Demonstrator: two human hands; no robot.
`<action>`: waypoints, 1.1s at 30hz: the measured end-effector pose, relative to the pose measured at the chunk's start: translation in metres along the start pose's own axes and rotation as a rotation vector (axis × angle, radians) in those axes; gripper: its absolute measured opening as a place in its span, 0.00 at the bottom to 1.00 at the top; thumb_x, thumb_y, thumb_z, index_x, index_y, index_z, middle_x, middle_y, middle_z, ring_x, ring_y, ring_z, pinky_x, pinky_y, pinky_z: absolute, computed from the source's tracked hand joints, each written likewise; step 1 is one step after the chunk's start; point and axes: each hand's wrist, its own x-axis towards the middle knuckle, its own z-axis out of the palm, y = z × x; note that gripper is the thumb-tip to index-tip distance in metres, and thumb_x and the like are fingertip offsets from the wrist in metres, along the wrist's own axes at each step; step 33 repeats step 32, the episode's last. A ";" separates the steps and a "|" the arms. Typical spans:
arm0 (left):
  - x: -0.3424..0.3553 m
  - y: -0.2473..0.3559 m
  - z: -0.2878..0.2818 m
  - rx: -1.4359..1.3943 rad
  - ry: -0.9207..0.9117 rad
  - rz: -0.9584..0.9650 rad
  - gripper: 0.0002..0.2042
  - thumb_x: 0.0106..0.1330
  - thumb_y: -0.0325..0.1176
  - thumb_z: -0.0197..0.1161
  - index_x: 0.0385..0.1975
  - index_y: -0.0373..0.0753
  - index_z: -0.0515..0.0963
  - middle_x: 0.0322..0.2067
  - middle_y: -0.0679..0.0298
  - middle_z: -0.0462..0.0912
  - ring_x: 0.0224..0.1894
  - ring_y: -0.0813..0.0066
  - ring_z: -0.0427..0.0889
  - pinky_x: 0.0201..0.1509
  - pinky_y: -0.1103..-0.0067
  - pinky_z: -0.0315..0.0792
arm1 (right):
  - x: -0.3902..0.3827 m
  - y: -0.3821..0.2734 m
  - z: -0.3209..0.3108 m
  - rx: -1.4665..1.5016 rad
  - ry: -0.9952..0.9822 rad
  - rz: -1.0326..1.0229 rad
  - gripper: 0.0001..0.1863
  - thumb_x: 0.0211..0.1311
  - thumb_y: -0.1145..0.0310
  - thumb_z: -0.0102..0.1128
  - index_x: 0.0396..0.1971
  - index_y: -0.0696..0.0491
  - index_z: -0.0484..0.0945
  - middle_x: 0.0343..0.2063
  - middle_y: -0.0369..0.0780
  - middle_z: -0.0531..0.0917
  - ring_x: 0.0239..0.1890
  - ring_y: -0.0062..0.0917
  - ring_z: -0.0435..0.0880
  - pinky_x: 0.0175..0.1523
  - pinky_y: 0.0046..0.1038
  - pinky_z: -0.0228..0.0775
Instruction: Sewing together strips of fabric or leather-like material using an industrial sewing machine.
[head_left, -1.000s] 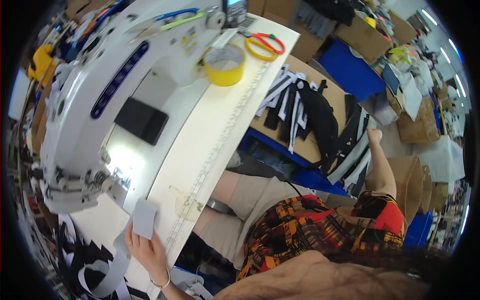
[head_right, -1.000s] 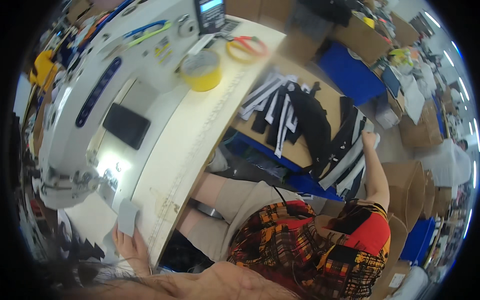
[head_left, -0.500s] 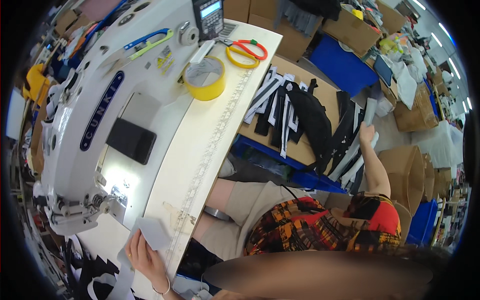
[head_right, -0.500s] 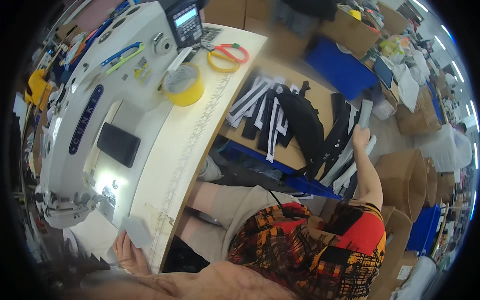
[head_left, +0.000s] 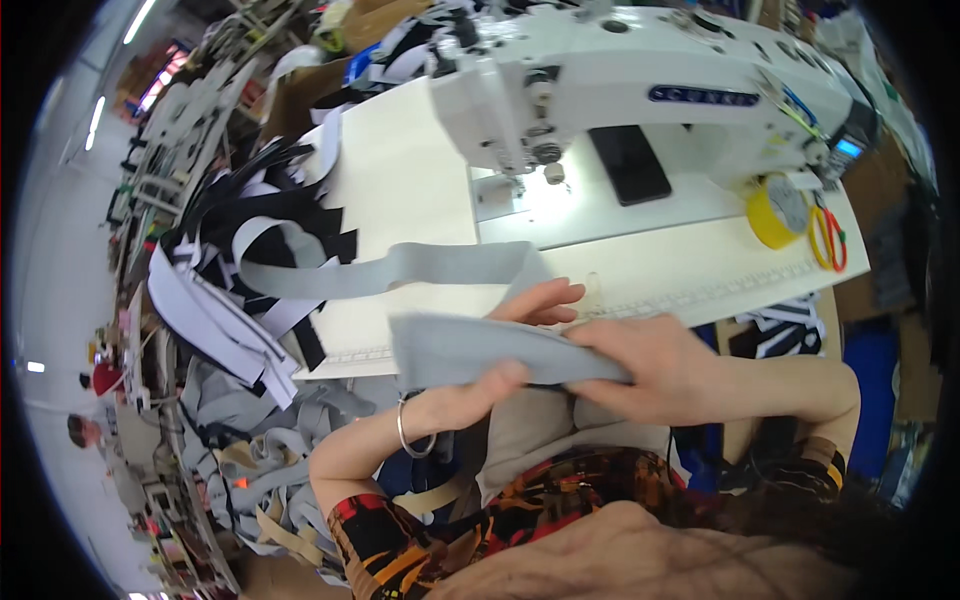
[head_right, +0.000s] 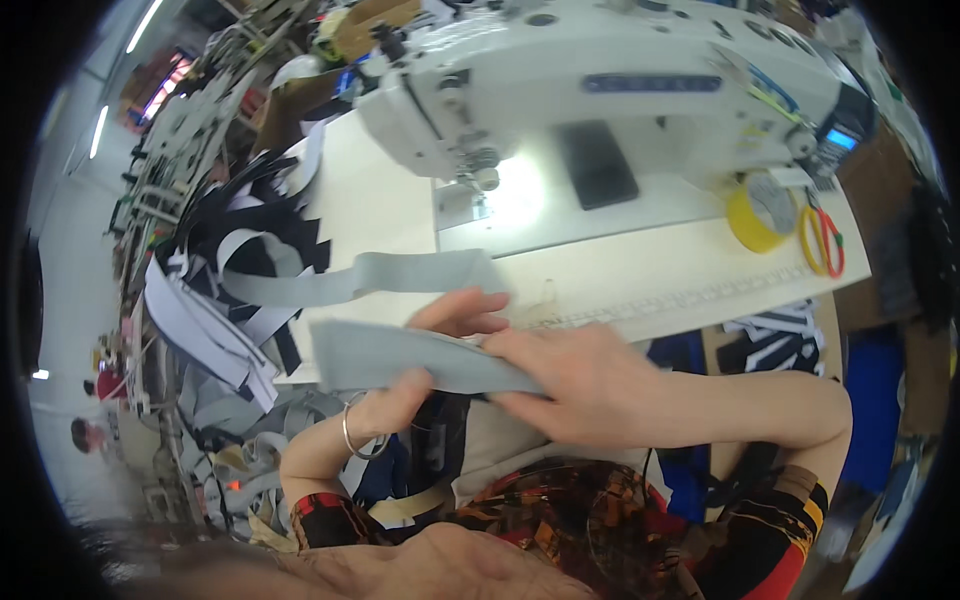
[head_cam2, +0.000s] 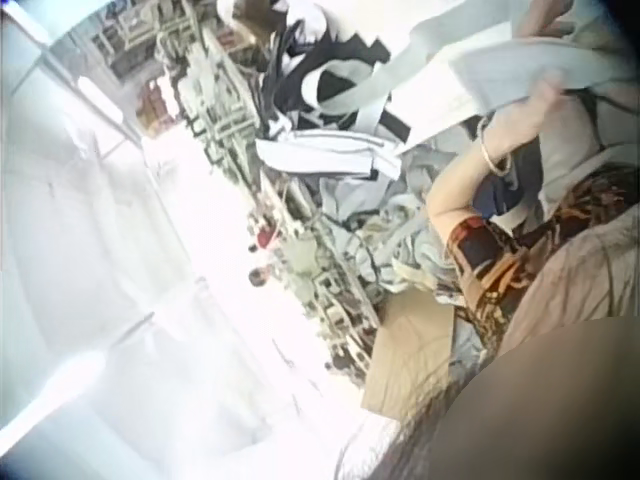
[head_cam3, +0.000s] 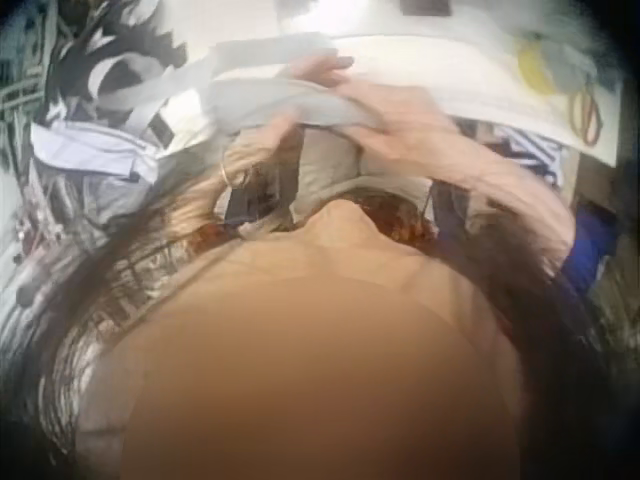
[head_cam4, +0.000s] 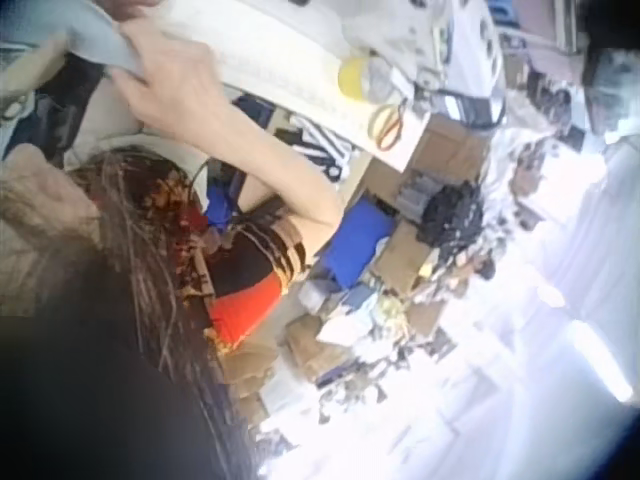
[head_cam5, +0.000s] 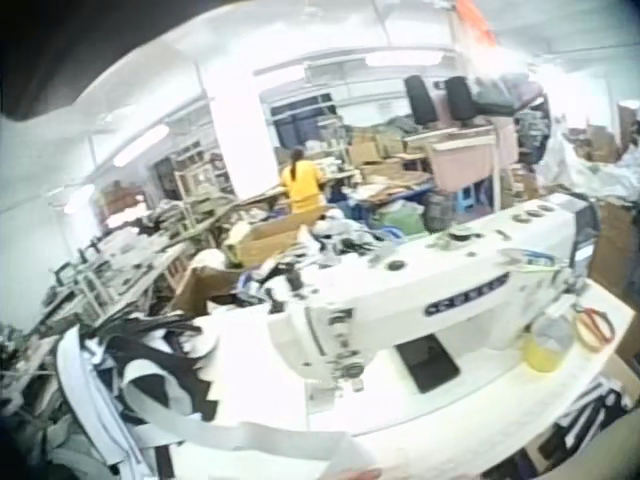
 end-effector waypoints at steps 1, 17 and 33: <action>-0.009 0.010 -0.006 0.059 0.053 -0.017 0.37 0.69 0.59 0.48 0.66 0.32 0.60 0.58 0.51 0.75 0.59 0.56 0.73 0.70 0.65 0.58 | 0.013 -0.004 0.009 0.139 -0.061 -0.024 0.18 0.58 0.64 0.65 0.48 0.53 0.77 0.30 0.44 0.83 0.29 0.40 0.84 0.33 0.34 0.76; 0.033 -0.032 -0.085 1.675 0.004 0.275 0.37 0.40 0.51 0.75 0.54 0.47 0.73 0.34 0.63 0.71 0.31 0.66 0.80 0.31 0.71 0.75 | 0.063 0.124 0.023 -0.792 0.129 -0.212 0.08 0.59 0.60 0.63 0.30 0.49 0.78 0.25 0.35 0.76 0.26 0.28 0.80 0.25 0.31 0.70; 0.016 -0.041 -0.131 1.523 -0.135 0.131 0.33 0.45 0.47 0.73 0.56 0.48 0.76 0.36 0.63 0.72 0.33 0.66 0.80 0.38 0.72 0.75 | 0.061 0.157 -0.002 -0.903 0.326 -0.275 0.20 0.48 0.64 0.68 0.43 0.52 0.78 0.42 0.38 0.78 0.44 0.31 0.75 0.47 0.34 0.70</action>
